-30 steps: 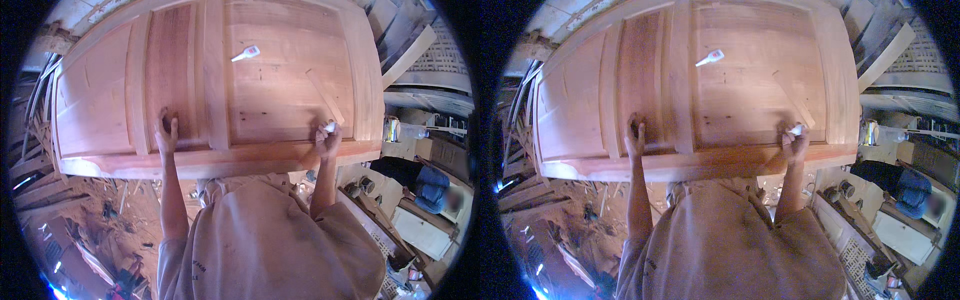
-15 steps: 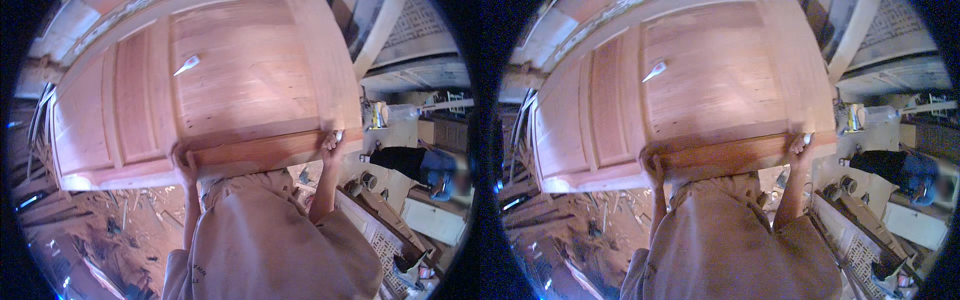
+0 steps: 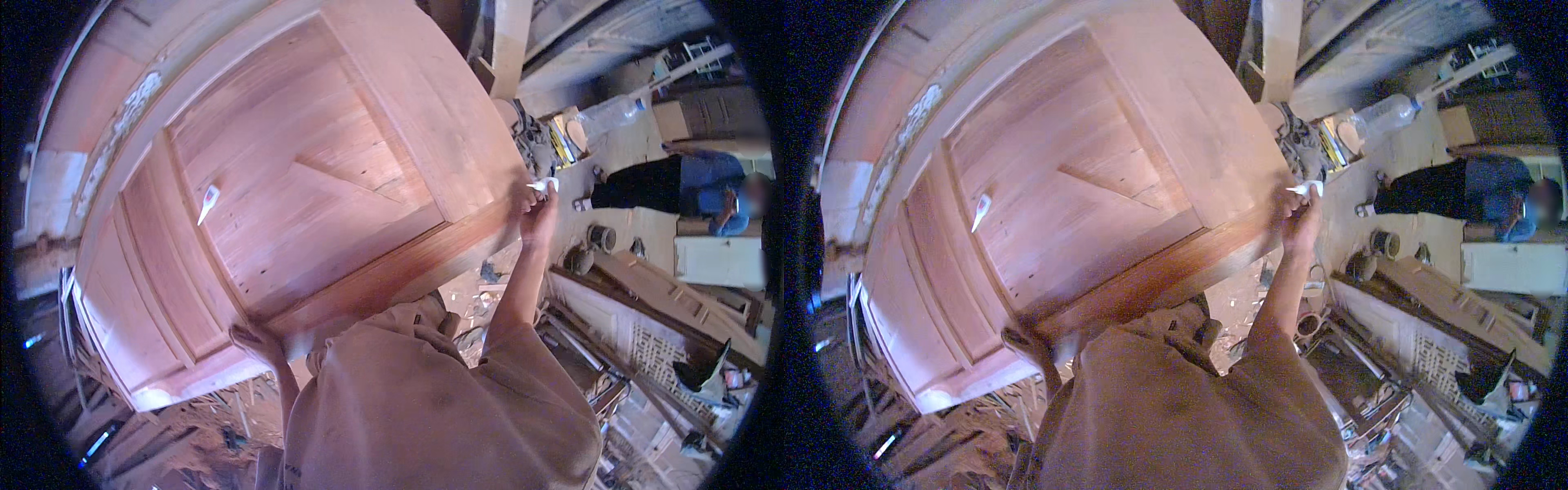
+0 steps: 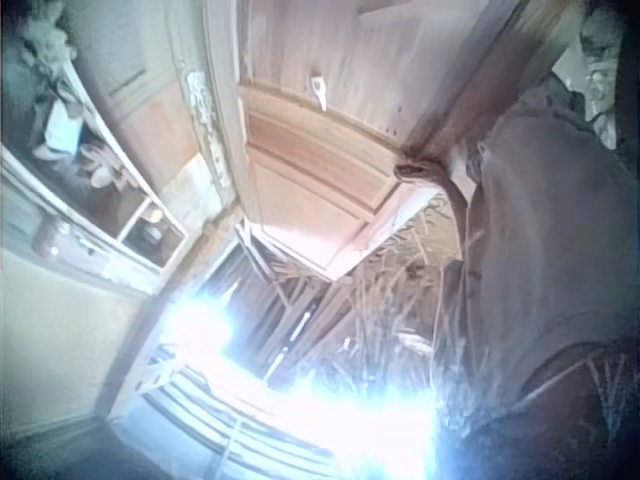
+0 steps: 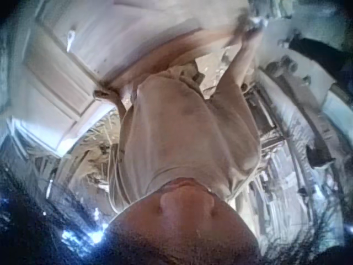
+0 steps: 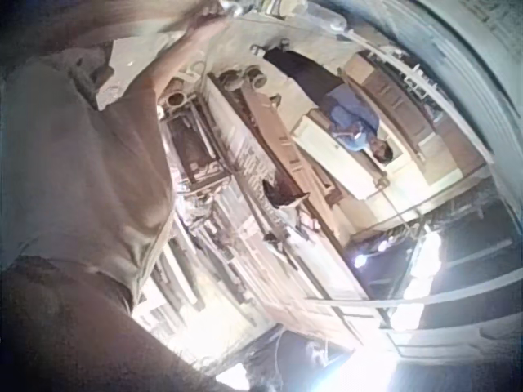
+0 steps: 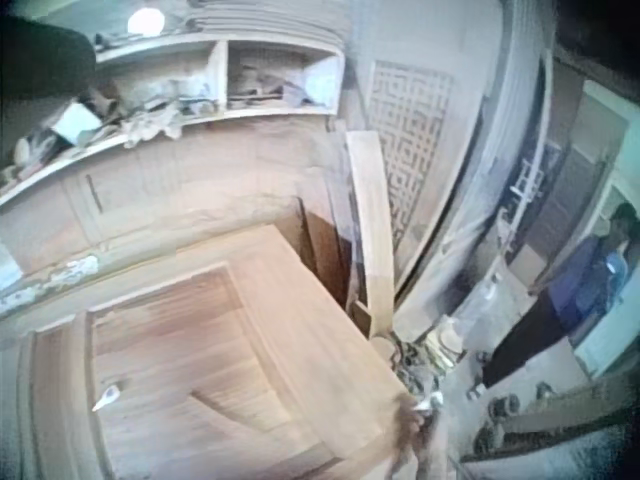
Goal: The person rubs a wooden block over the panels of a wooden cabinet, dips the block into a bucket of liquid, and applies glue from a squeeze bottle to the wood joints.
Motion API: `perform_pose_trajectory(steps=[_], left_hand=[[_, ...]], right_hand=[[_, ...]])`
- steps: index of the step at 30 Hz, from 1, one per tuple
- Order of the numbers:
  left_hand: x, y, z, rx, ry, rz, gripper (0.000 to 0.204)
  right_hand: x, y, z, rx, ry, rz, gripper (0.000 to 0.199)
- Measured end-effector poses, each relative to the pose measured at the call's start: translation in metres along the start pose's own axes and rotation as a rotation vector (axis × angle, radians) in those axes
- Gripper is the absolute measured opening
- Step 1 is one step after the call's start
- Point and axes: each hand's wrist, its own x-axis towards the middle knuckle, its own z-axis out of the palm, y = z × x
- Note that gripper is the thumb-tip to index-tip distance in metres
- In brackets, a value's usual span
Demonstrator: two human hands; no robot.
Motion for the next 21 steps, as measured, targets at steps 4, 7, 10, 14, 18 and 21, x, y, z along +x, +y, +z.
perform_pose_trajectory(steps=[4, 7, 10, 14, 18, 21], left_hand=[[0.000, 0.013, -0.003, -0.027, -0.052, -0.015, 0.050], [-0.001, -0.026, 0.004, 0.011, -0.011, 0.016, 0.050], [-0.002, -0.011, 0.008, -0.026, -0.055, -0.046, 0.049], [0.002, -0.018, 0.005, -0.048, -0.076, -0.071, 0.049], [0.004, -0.016, 0.007, 0.049, -0.052, 0.049, 0.047], [0.004, -0.009, 0.004, 0.013, -0.045, 0.016, 0.044]], right_hand=[[-0.015, 0.003, -0.021, -0.152, -0.004, -0.060, 0.028], [-0.021, 0.002, -0.038, -0.171, 0.065, -0.126, 0.027], [-0.025, 0.002, -0.043, -0.334, 0.244, -0.272, 0.028], [-0.029, 0.013, -0.037, -0.638, 0.218, -0.277, 0.026], [-0.031, 0.026, -0.011, -0.822, 0.080, -0.402, 0.020], [-0.030, 0.038, -0.003, -0.779, 0.086, -0.463, 0.021]])
